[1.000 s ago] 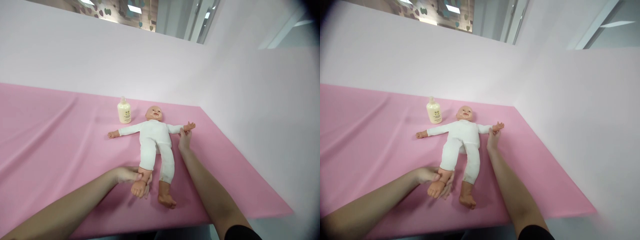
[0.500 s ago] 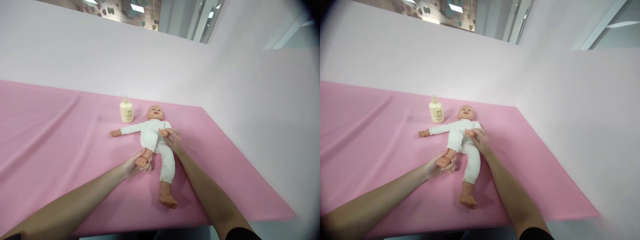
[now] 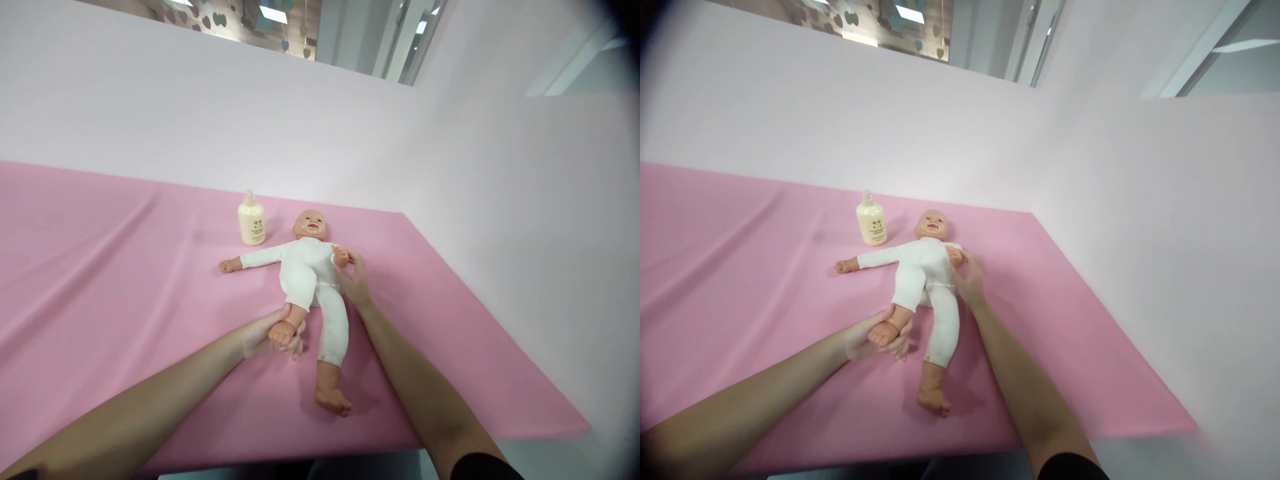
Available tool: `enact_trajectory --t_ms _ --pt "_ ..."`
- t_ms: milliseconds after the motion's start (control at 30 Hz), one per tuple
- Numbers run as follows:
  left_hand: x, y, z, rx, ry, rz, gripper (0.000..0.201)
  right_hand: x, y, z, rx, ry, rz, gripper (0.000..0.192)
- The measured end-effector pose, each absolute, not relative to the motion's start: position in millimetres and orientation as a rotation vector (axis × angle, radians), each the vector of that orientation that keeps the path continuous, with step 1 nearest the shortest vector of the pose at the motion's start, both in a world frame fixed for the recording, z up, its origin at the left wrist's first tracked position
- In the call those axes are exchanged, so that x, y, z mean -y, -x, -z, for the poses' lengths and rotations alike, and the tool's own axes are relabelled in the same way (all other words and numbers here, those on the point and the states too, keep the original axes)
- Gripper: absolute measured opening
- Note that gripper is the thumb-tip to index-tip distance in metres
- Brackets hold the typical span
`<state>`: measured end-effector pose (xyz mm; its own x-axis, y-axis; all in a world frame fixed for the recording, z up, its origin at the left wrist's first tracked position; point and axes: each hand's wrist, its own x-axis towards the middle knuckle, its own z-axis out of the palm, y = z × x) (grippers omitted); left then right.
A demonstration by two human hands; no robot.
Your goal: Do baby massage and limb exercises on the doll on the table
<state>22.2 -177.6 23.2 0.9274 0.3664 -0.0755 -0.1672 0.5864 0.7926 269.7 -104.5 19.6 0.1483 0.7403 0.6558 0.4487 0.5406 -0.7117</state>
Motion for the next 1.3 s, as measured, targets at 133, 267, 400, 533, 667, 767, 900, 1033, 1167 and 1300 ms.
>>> enact_trajectory --t_ms 133,267,400,533,667,767,900,1033,1167,1300 --pt "182.1 -15.1 -21.2 -0.148 -0.959 -0.098 0.054 100.2 -275.8 -24.1 1.205 1.023 -0.443 0.056" --pt "183.1 -10.6 -21.1 -0.151 -1.066 0.008 0.048 90.7 -289.2 -18.7 1.002 1.001 -0.501 0.063" --pt "183.4 -10.7 -24.0 -0.190 -1.148 0.036 0.042 77.0 -304.9 -2.9 0.688 1.047 -0.702 0.067" --pt "183.7 -10.5 -25.6 -0.212 -1.206 0.042 0.039 69.8 -312.4 6.6 0.591 1.020 -0.778 0.067" --pt "182.7 -9.0 -26.2 -0.221 -1.327 0.046 0.038 68.6 -311.9 10.3 0.684 1.020 -0.712 0.067" --pt "182.3 -8.5 -27.8 -0.212 -1.392 0.061 0.040 67.7 -310.5 12.1 0.717 1.036 -0.675 0.066" --pt "183.9 -8.0 -29.1 -0.244 -1.397 0.067 0.041 70.1 -308.0 9.2 0.693 1.034 -0.703 0.068" --pt "186.4 -8.4 -26.9 -0.194 -1.277 -0.043 0.045 79.5 -301.4 -3.9 0.759 1.034 -0.662 0.067" --pt "183.8 -13.1 -22.8 -0.095 -1.045 -0.211 0.051 91.4 -288.5 -21.6 0.969 0.970 -0.467 0.062" --pt "176.7 -18.3 -22.5 -0.117 -0.897 -0.372 0.058 99.7 -276.3 -25.2 1.169 0.978 -0.382 0.057"
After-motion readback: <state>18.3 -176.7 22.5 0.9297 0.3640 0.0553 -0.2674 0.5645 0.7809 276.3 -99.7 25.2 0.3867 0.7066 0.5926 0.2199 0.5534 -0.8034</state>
